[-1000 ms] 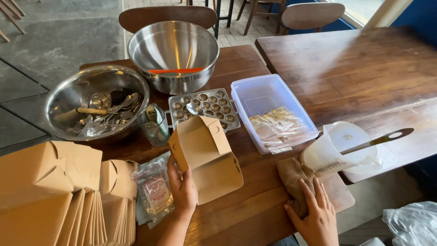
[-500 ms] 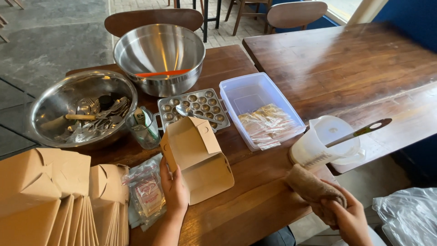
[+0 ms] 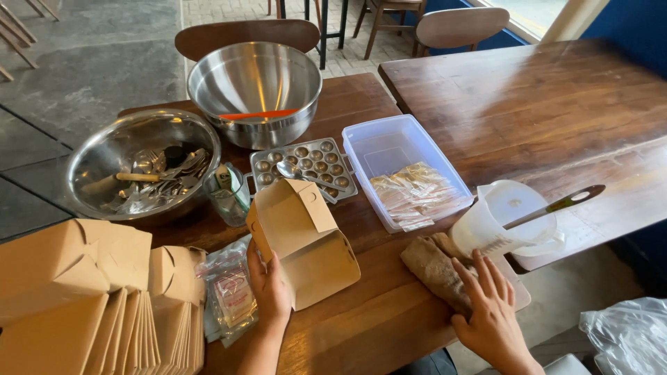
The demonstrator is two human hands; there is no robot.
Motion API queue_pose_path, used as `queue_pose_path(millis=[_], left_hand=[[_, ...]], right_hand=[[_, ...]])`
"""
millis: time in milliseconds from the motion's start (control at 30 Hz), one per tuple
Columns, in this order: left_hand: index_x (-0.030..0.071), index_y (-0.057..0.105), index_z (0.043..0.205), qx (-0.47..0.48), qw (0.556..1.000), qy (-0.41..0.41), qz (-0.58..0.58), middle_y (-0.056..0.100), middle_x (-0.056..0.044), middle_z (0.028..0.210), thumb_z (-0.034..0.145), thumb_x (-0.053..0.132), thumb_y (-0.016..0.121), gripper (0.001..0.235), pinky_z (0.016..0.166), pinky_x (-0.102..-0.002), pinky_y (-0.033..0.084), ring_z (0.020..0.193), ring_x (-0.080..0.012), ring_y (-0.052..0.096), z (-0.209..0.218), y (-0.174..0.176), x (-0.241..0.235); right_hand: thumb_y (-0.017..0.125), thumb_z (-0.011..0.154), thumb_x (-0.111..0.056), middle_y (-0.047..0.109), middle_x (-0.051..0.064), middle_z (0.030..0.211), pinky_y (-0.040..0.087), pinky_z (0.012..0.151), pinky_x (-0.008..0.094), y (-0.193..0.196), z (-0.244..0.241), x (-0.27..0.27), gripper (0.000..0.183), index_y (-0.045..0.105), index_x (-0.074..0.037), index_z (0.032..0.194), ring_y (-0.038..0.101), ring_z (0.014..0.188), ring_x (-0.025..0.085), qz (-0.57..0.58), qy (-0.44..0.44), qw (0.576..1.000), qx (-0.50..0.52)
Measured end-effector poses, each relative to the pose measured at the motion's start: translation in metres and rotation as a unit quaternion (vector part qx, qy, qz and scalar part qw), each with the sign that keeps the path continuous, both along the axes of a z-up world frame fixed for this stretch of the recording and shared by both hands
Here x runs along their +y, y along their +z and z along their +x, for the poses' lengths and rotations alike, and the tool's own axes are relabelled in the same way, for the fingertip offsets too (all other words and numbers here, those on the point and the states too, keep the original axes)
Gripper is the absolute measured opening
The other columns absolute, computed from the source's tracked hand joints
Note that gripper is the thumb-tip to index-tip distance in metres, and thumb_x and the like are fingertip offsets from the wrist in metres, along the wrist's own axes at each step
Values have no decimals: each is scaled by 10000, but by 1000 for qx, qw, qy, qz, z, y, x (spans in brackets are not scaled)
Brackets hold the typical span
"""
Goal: Assembling flat-packed cardboard food containers by folding them into shape and placing small packets inside.
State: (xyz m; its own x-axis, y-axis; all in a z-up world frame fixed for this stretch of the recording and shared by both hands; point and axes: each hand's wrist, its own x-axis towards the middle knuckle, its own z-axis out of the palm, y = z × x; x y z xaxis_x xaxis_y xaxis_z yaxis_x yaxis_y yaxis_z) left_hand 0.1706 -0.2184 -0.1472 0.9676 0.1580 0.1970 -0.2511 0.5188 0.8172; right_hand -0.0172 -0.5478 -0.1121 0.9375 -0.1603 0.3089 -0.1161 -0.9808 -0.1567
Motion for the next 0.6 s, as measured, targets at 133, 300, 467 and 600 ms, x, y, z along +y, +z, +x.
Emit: queue_pose_path(millis=[133,300,467,600], left_hand=[[51,415,1497,10,998,10,54,569,-158,1429,992,134,469,514,1086,-409,470,1282,-261,571,-1,9,0],[64,433,1481,3,998,-15,56,587,-139,1403,995,127,467,491,1091,-391,466,1271,-242,575,0,6,2],[40,418,1499,-14,999,-12,34,569,-148,1430,990,129,482,520,1115,-394,446,1306,-247,553,0,5,0],[54,436,1489,-29,998,-9,63,583,-134,1394,997,128,484,500,1088,-393,464,1271,-242,565,-1,4,0]], right_hand=[[783,732,-362,565,81,1510,383,1190,494,-4,5,0,759,563,-213,1444,513,1412,277,25,21,999,-43],[538,871,-146,433,73,1607,426,1134,515,-42,10,-18,727,385,-274,1570,456,1441,350,-86,5,994,68],[475,912,-314,268,122,1663,295,1199,484,-25,21,10,732,252,-187,1598,230,1554,322,-94,-33,979,179],[379,983,-632,150,48,1708,136,1213,572,-23,44,36,800,151,-241,1642,76,1580,308,-53,-31,986,156]])
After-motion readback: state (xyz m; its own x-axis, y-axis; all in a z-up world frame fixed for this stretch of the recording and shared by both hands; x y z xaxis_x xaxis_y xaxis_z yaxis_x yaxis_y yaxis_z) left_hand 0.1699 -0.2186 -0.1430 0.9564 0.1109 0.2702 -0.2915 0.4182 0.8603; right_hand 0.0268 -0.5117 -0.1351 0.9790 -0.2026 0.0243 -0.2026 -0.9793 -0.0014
